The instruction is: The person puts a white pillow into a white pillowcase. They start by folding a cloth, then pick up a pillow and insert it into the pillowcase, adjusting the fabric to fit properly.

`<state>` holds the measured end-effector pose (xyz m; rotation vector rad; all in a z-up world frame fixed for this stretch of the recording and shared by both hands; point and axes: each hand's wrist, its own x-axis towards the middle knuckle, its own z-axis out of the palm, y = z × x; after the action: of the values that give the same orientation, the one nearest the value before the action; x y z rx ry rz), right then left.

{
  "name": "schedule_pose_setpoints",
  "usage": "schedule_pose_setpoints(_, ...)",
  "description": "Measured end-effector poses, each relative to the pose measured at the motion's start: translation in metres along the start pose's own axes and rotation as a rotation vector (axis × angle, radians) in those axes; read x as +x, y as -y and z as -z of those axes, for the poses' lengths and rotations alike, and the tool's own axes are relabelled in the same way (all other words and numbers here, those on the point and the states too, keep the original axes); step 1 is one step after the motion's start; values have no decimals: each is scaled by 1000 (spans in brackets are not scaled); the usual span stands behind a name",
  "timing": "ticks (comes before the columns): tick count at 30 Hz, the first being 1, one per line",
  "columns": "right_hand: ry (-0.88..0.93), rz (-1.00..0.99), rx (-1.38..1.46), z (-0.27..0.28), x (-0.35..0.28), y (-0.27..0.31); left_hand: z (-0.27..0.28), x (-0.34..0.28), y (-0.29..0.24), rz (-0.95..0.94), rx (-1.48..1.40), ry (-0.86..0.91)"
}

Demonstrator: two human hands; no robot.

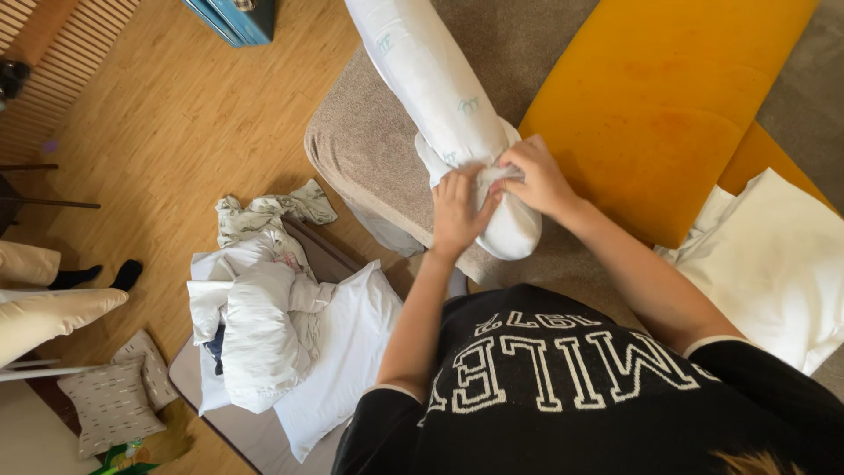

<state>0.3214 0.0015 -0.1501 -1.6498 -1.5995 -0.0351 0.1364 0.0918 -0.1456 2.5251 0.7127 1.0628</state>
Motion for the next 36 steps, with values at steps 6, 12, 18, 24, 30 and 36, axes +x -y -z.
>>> schedule_pose_setpoints(6,76,-119,225,35,21,26,76,33,-17,231,-393,437)
schedule_pose_setpoints(12,311,-182,292,86,37,89,76,48,-11,386,-339,556)
schedule_pose_setpoints(18,575,-508,227,95,34,109,54,50,-9,321,-208,548)
schedule_pose_setpoints(24,516,-608,186,101,23,94,18,53,33,205,-155,536)
schedule_pose_setpoints(30,404,-607,48,93,5,93,-64,49,72,369,-250,361)
schedule_pose_setpoints(36,445,-215,-588,62,16,95,-100,31,36,299,-74,338)
